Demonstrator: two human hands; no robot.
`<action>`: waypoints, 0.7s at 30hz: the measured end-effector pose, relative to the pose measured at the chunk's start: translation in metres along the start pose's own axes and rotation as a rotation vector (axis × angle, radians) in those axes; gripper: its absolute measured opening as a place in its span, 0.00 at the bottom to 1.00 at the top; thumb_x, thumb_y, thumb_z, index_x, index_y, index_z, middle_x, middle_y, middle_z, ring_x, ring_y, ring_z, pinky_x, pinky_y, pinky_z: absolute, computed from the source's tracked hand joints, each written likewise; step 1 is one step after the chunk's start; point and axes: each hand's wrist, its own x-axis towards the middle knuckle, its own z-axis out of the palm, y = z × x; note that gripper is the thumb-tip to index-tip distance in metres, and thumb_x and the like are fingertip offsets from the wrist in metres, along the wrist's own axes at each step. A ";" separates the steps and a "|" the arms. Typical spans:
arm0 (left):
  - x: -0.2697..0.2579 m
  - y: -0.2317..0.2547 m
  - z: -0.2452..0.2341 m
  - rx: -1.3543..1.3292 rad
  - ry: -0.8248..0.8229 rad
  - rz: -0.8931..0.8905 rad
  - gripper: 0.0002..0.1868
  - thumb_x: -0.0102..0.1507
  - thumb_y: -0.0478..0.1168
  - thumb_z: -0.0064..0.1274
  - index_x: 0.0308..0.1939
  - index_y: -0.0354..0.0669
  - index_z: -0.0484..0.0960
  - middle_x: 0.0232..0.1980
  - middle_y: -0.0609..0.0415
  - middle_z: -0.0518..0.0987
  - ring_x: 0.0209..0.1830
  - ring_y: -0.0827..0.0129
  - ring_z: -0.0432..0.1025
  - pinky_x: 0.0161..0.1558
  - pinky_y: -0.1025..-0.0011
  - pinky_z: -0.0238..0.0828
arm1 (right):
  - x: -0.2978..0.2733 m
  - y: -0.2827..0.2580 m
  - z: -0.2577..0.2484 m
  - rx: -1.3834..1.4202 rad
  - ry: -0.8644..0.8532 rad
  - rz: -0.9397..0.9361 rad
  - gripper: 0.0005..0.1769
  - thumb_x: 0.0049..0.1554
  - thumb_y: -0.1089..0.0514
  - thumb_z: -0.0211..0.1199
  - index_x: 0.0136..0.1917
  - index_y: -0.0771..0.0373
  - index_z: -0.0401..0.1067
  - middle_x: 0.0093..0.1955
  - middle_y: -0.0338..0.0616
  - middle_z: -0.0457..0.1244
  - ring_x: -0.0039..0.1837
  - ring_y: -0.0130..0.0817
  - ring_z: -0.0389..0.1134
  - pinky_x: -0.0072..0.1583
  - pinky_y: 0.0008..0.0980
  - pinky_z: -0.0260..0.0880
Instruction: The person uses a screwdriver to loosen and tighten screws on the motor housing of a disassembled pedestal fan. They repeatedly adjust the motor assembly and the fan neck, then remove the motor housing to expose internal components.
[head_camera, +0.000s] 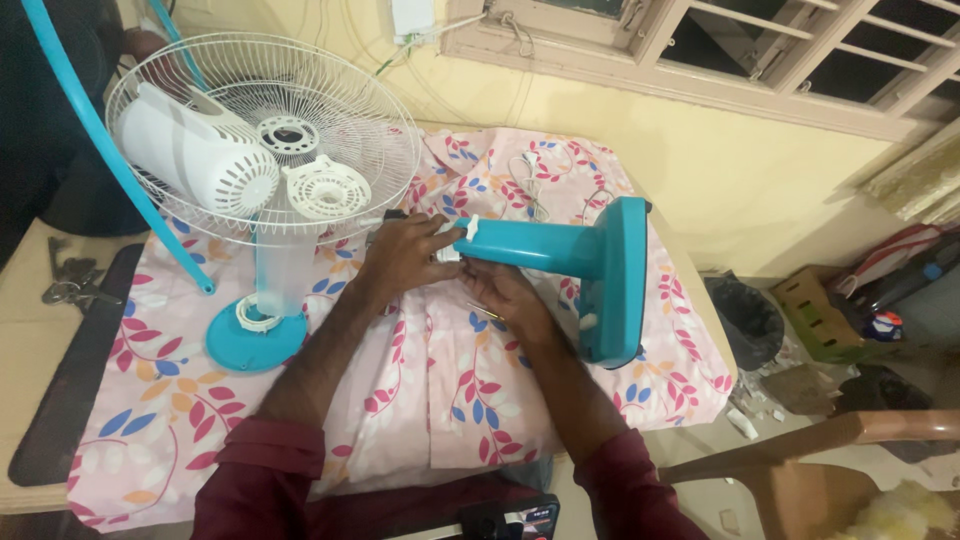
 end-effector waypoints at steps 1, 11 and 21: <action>0.000 0.000 0.000 -0.003 0.001 0.002 0.30 0.52 0.55 0.65 0.53 0.43 0.86 0.48 0.44 0.82 0.43 0.57 0.78 0.42 0.60 0.75 | -0.001 -0.001 0.001 -0.025 -0.003 -0.021 0.16 0.62 0.69 0.59 0.62 0.61 0.68 0.56 0.42 0.64 0.56 0.32 0.68 0.60 0.32 0.73; 0.000 0.000 -0.002 -0.024 -0.009 0.007 0.31 0.52 0.54 0.66 0.54 0.42 0.85 0.48 0.44 0.82 0.45 0.55 0.78 0.43 0.60 0.75 | -0.014 -0.006 0.013 -0.245 -0.041 -0.042 0.20 0.61 0.71 0.56 0.66 0.65 0.65 0.59 0.46 0.63 0.58 0.36 0.69 0.59 0.35 0.74; -0.002 -0.001 0.002 0.001 0.006 0.004 0.30 0.51 0.54 0.66 0.53 0.42 0.85 0.49 0.44 0.83 0.44 0.56 0.78 0.41 0.61 0.75 | -0.025 -0.008 0.037 -0.363 0.042 -0.037 0.22 0.60 0.71 0.55 0.68 0.68 0.64 0.62 0.50 0.62 0.63 0.40 0.68 0.67 0.41 0.69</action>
